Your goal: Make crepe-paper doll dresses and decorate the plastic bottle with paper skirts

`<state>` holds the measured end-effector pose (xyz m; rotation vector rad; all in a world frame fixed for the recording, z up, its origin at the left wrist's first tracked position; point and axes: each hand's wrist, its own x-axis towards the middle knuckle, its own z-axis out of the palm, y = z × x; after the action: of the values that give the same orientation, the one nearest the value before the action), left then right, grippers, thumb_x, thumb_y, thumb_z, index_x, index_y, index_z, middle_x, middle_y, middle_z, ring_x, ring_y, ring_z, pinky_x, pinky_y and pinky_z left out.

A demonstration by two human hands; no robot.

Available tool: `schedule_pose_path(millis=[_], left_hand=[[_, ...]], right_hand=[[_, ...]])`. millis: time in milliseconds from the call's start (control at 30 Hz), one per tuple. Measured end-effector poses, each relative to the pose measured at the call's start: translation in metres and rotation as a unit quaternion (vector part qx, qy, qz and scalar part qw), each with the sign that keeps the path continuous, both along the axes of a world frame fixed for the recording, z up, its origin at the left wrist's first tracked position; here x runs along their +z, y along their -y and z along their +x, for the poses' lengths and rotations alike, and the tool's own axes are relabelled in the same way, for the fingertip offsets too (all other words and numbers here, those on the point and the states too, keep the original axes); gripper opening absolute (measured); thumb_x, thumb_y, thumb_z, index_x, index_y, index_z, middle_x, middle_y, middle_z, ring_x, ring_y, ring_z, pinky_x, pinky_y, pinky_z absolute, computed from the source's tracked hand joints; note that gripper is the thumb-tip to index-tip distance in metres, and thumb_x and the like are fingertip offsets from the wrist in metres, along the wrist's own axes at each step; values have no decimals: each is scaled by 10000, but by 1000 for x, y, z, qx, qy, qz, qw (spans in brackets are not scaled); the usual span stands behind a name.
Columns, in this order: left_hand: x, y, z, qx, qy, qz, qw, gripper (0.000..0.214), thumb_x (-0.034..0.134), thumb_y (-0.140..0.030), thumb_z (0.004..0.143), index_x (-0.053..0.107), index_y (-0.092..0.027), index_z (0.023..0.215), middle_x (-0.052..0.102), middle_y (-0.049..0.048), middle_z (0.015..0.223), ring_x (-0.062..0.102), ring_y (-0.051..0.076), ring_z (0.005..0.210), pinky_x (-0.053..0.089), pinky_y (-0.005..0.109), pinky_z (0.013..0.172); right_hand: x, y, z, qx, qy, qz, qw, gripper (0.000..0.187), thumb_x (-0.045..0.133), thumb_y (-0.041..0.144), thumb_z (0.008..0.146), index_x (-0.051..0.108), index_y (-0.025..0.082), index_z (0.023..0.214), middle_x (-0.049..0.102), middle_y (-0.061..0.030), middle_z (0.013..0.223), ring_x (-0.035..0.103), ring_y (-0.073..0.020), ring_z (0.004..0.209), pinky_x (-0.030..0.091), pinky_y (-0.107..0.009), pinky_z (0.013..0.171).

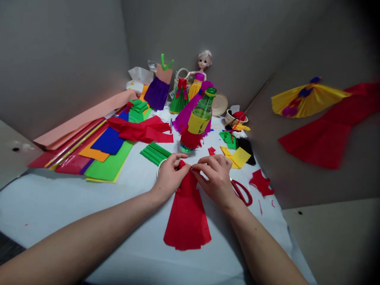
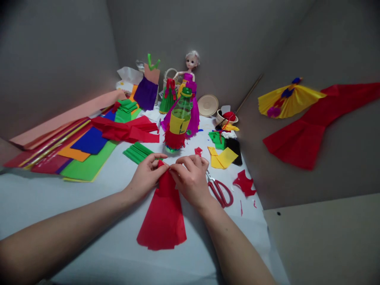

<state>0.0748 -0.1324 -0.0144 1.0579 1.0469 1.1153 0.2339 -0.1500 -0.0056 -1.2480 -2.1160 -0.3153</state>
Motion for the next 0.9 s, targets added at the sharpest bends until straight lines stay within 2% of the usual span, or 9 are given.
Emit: schedule_pose_path(millis=[533, 600, 700, 800, 900], left_hand=[[-2, 0, 0, -3, 2, 5, 1000, 296, 660, -283, 755, 579, -203, 1028, 555, -81, 585, 445, 74, 479, 354, 183, 478], [-3, 0, -1, -3, 7, 7, 1000, 301, 662, -283, 756, 576, -206, 1034, 555, -82, 587, 462, 79, 487, 370, 187, 490], [-3, 0, -1, -8, 6, 12, 1000, 311, 661, -282, 763, 572, -210, 1053, 554, -78, 604, 491, 87, 511, 384, 193, 512], [-2, 2, -1, -22, 2, 17, 1000, 314, 642, -288, 792, 560, -213, 1086, 544, -73, 625, 501, 93, 537, 383, 196, 523], [-2, 4, -1, -37, -15, 39, 998, 311, 618, -277, 816, 551, -203, 1110, 538, -66, 639, 505, 99, 568, 390, 202, 545]], right_hand=[[1, 1, 1, 16, -18, 2, 1000, 40, 664, 237, 888, 663, 245, 849, 692, -15, 891, 526, -210, 903, 301, -420, 847], [0, 0, 2, 13, -55, -27, 998, 38, 672, 256, 875, 640, 241, 888, 675, -33, 948, 535, -223, 941, 326, -421, 860], [-1, -3, 3, 13, -146, -104, 984, 188, 667, 256, 843, 579, 235, 1008, 640, -67, 1056, 551, -246, 1028, 379, -423, 890], [-3, -7, 4, 25, -236, -208, 949, 272, 635, 221, 809, 534, 231, 1062, 628, -68, 1075, 581, -233, 1031, 423, -406, 906], [-7, -10, 5, 57, -306, -285, 907, 277, 631, 212, 790, 513, 227, 1040, 640, -45, 984, 619, -199, 951, 469, -355, 872]])
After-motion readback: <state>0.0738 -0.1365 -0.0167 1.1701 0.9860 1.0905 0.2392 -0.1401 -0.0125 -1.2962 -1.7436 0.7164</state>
